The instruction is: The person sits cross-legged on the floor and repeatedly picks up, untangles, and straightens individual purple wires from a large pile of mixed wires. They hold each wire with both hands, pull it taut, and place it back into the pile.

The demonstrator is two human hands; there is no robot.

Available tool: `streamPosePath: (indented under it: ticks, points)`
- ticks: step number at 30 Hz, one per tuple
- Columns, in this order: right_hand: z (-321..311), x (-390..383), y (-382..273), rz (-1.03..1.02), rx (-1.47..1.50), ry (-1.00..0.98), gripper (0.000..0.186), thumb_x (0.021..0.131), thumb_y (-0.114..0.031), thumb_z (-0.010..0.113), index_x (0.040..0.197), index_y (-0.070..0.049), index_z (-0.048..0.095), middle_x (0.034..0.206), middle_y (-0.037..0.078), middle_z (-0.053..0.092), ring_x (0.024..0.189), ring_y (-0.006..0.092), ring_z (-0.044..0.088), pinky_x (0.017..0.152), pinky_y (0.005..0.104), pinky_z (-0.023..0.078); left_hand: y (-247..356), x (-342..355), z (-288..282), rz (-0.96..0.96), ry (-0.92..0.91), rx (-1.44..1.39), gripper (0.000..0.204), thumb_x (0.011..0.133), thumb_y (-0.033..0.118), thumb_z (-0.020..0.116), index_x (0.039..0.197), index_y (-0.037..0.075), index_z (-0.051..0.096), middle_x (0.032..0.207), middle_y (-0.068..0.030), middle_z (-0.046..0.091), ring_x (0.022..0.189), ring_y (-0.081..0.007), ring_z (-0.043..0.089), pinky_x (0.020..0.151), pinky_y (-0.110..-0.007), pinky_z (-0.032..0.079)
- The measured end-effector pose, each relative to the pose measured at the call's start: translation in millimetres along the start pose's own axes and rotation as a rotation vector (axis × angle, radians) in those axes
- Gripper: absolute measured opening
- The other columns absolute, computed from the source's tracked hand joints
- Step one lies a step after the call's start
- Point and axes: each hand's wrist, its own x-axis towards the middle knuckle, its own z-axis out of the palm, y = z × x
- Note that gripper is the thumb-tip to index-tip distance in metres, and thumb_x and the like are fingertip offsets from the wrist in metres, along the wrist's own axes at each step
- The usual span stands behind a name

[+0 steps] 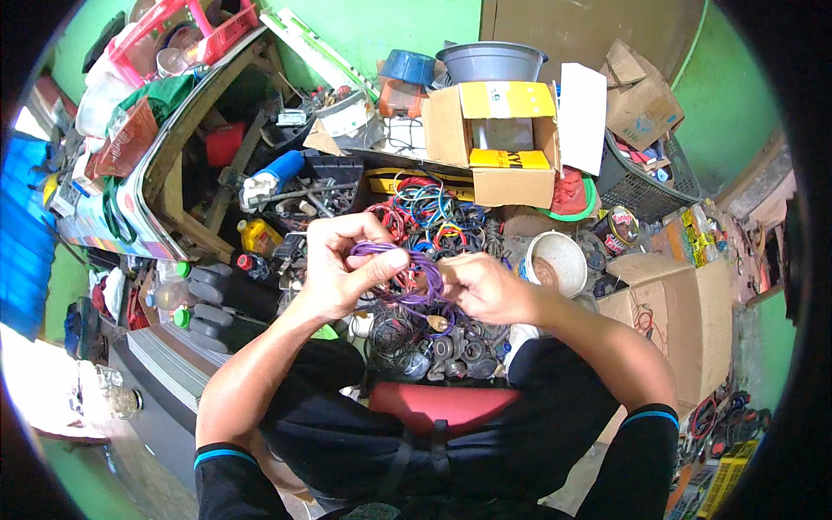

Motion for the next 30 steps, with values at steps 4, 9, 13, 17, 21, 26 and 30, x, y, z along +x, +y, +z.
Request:
streamPosePath:
  ticks: [4,9,13,17,21,26,30]
  points:
    - [-38.1,-4.7,34.7,0.264,-0.614,0.13,0.015,0.074,-0.013,0.058,0.088,-0.009,0.064,0.078,0.009,0.068,0.076,0.0282,0.067,0.067,0.0425,0.053,-4.3,-5.8,-18.9,0.011,0.093,0.039,0.023,0.078,0.016,0.075,0.068,0.004,0.058,0.059,0.0034,0.053,0.054,-0.0006,0.041,0.048,-0.018,0.03]
    - [-78.5,-67.2,107.6,0.737,-1.144,-0.081,0.014,0.072,-0.015,0.059,0.079,-0.011,0.07,0.077,0.018,0.067,0.075,0.0335,0.067,0.067,0.046,0.053,-5.4,-0.5,-24.8,-0.016,0.114,-0.101,0.024,0.08,0.015,0.072,0.067,0.004,0.056,0.055,0.0041,0.049,0.047,-0.001,0.038,0.043,-0.019,0.027]
    - [-85.6,-65.0,98.3,0.768,-1.048,-0.037,0.022,0.077,-0.014,0.056,0.093,-0.006,0.068,0.087,0.017,0.067,0.083,0.035,0.065,0.072,0.0451,0.052,-6.1,0.7,-36.3,-0.027,0.15,-0.148,0.024,0.085,0.015,0.068,0.068,0.003,0.055,0.053,0.0047,0.046,0.043,-0.0013,0.033,0.04,-0.021,0.022]
    - [-59.7,-31.2,47.4,0.321,-0.586,0.318,0.028,0.086,-0.015,0.054,0.111,-0.003,0.06,0.109,0.016,0.063,0.101,0.0322,0.06,0.085,0.0403,0.048,-13.0,3.9,-29.6,-0.113,0.199,-0.185,0.025,0.087,0.016,0.065,0.069,0.004,0.052,0.053,0.0052,0.042,0.043,-0.0018,0.029,0.04,-0.022,0.019]
    - [-26.4,3.9,2.1,0.047,0.061,0.296,0.031,0.091,-0.017,0.055,0.118,-0.003,0.056,0.111,0.014,0.062,0.104,0.0221,0.058,0.091,0.0325,0.043,-20.2,6.2,-16.8,-0.162,0.247,-0.147,0.025,0.091,0.015,0.059,0.07,0.007,0.048,0.052,0.0051,0.037,0.041,-0.0029,0.024,0.039,-0.023,0.017]
    - [-17.9,3.7,7.2,0.155,0.506,0.155,0.015,0.093,-0.014,0.053,0.098,0.0,0.055,0.082,0.006,0.061,0.079,0.013,0.059,0.075,0.0262,0.046,-23.4,9.9,-17.3,-0.152,0.32,-0.177,0.025,0.089,0.019,0.064,0.072,0.006,0.052,0.054,0.0075,0.041,0.043,-0.001,0.029,0.04,-0.022,0.02]
    - [-24.4,1.0,-3.2,0.242,0.711,0.27,0.014,0.093,-0.012,0.052,0.101,-0.001,0.053,0.071,0.001,0.055,0.064,0.0082,0.054,0.062,0.0215,0.045,-24.9,11.0,-15.6,-0.14,0.377,-0.007,0.024,0.089,0.019,0.064,0.072,0.005,0.054,0.055,0.0073,0.044,0.047,-0.001,0.033,0.042,-0.02,0.023]
